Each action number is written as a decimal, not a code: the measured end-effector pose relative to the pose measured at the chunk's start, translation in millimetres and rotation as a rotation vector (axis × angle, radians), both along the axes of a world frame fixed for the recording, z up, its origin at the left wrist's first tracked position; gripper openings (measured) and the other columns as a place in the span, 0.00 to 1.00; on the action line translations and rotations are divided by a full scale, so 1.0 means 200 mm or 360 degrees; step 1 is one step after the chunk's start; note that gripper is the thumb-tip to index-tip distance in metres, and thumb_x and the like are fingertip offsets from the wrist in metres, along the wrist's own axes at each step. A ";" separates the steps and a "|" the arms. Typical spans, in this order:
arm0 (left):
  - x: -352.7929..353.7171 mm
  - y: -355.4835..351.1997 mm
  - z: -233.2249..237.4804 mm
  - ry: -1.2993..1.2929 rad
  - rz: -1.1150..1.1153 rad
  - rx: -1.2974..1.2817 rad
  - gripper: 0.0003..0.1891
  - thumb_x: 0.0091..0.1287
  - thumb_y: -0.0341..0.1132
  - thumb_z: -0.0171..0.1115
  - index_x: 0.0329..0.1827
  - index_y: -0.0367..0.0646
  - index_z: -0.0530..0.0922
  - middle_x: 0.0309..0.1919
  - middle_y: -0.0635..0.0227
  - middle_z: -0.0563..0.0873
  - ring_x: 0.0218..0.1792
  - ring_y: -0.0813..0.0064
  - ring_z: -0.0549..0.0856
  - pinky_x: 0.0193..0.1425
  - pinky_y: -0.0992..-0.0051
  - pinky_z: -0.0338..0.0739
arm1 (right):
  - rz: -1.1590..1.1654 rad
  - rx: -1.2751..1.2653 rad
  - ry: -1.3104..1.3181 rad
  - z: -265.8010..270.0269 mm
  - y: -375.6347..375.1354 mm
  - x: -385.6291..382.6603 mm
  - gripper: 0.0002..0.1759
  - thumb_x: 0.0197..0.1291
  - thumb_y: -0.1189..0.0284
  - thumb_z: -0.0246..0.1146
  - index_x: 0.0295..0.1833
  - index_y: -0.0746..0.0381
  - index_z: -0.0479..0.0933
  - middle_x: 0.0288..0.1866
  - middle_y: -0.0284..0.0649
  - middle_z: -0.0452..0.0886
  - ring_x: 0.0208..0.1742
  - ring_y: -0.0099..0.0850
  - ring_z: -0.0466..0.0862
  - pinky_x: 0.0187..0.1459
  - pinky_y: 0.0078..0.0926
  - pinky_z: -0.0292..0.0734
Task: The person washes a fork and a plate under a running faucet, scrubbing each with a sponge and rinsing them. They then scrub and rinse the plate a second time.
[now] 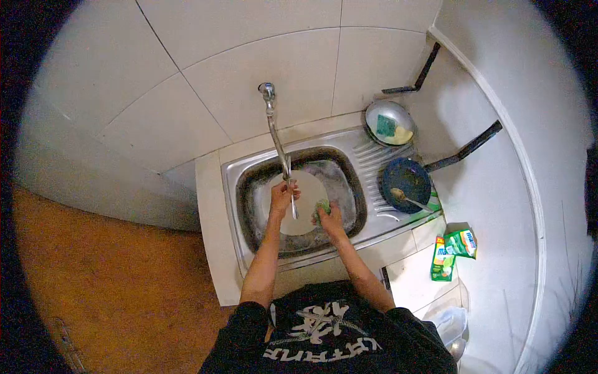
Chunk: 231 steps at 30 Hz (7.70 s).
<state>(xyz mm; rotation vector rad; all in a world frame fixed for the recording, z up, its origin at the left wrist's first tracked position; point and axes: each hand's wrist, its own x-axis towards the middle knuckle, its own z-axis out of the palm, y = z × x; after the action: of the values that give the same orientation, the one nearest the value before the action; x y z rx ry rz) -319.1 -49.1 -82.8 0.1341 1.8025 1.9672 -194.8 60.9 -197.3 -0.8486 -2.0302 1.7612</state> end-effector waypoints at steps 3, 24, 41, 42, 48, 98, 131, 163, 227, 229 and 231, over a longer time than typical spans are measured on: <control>-0.08 0.04 0.01 0.0079 -0.0026 -0.0002 0.12 0.62 0.37 0.55 0.38 0.34 0.75 0.25 0.63 0.80 0.25 0.77 0.81 0.28 0.79 0.77 | -0.0051 0.0060 0.0037 0.08 0.00 0.00 0.17 0.57 0.75 0.53 0.50 0.71 0.62 0.31 0.41 0.75 0.25 0.26 0.77 0.24 0.24 0.74; -0.26 0.08 -0.42 0.0722 0.0141 -0.0255 0.18 0.63 0.48 0.49 0.31 0.38 0.68 0.07 0.66 0.68 0.07 0.70 0.71 0.09 0.75 0.66 | -0.0002 -0.0060 0.0053 0.05 0.03 0.00 0.12 0.57 0.74 0.53 0.45 0.69 0.64 0.32 0.42 0.74 0.28 0.27 0.77 0.26 0.23 0.75; -0.19 0.09 -0.08 0.1073 0.0305 -0.1124 0.20 0.61 0.45 0.50 0.21 0.37 0.74 0.21 0.49 0.76 0.24 0.51 0.75 0.29 0.60 0.67 | -0.0058 -0.0041 0.0091 0.00 0.01 -0.01 0.12 0.57 0.75 0.52 0.47 0.68 0.64 0.32 0.41 0.75 0.27 0.27 0.78 0.26 0.25 0.75; -0.18 0.09 -0.05 0.1074 0.0303 -0.1125 0.20 0.61 0.45 0.50 0.21 0.37 0.74 0.21 0.49 0.76 0.24 0.51 0.75 0.29 0.60 0.67 | -0.0043 0.0021 0.0059 0.02 0.01 0.00 0.12 0.57 0.75 0.52 0.46 0.68 0.64 0.32 0.40 0.75 0.27 0.27 0.78 0.26 0.25 0.75; -0.13 0.07 0.02 0.0814 -0.0036 -0.0569 0.20 0.63 0.45 0.48 0.20 0.38 0.70 0.14 0.67 0.70 0.18 0.77 0.71 0.23 0.72 0.63 | -0.0035 0.0073 0.0044 0.00 0.02 0.01 0.12 0.56 0.74 0.53 0.45 0.69 0.65 0.31 0.41 0.76 0.29 0.28 0.77 0.29 0.24 0.74; 0.27 -0.15 0.37 0.0444 -0.0549 0.0042 0.10 0.63 0.30 0.52 0.41 0.31 0.74 0.36 0.62 0.80 0.30 0.80 0.79 0.34 0.79 0.76 | -0.0404 -0.0242 0.0219 0.96 -0.11 0.30 0.34 0.58 0.64 0.55 0.63 0.71 0.50 0.66 0.51 0.53 0.66 0.36 0.56 0.62 0.26 0.52; 1.52 0.71 0.64 -0.0237 -0.1623 0.0147 0.09 0.59 0.31 0.59 0.37 0.34 0.75 0.28 0.67 0.81 0.25 0.81 0.79 0.28 0.82 0.76 | -0.1661 -0.0450 0.1215 1.55 -0.08 1.53 0.22 0.61 0.73 0.49 0.58 0.70 0.54 0.42 0.44 0.75 0.41 0.27 0.76 0.41 0.22 0.73; 2.77 1.00 0.31 0.1467 -0.2491 -0.0162 0.12 0.45 0.28 0.66 0.32 0.36 0.75 0.25 0.57 0.82 0.27 0.70 0.83 0.32 0.75 0.78 | -0.2387 -0.0049 0.1561 1.70 -0.23 2.54 0.11 0.62 0.72 0.46 0.48 0.65 0.62 0.38 0.48 0.77 0.35 0.32 0.78 0.42 0.27 0.73; 0.38 -0.45 -1.05 0.0466 0.0184 -0.1853 0.45 0.47 0.42 0.66 0.60 0.26 0.48 0.52 0.40 0.66 0.53 0.49 0.70 0.58 0.59 0.63 | 0.0036 -0.0147 -0.0248 0.70 0.18 0.22 0.19 0.54 0.63 0.60 0.44 0.67 0.71 0.30 0.32 0.75 0.27 0.19 0.72 0.25 0.17 0.66; 0.35 -0.44 -0.72 0.0188 0.0094 -0.1762 0.48 0.47 0.43 0.66 0.62 0.26 0.45 0.54 0.39 0.65 0.54 0.49 0.69 0.58 0.60 0.63 | 0.0059 0.0032 -0.0393 0.54 0.21 0.22 0.19 0.53 0.66 0.61 0.44 0.69 0.71 0.30 0.32 0.75 0.27 0.20 0.72 0.27 0.18 0.67; 0.34 -0.43 -0.69 -0.0087 0.0010 -0.1663 0.51 0.47 0.45 0.66 0.63 0.27 0.41 0.55 0.39 0.64 0.55 0.49 0.68 0.59 0.60 0.63 | 0.0128 0.0080 -0.0407 0.53 0.24 0.21 0.18 0.52 0.67 0.61 0.43 0.70 0.72 0.30 0.32 0.75 0.28 0.20 0.72 0.28 0.19 0.67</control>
<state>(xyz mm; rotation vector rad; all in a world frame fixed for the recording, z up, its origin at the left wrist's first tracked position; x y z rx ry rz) -250.6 -134.8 -221.8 -0.2590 2.5155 0.8069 -153.1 108.2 -91.3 -1.0361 -2.2883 1.7095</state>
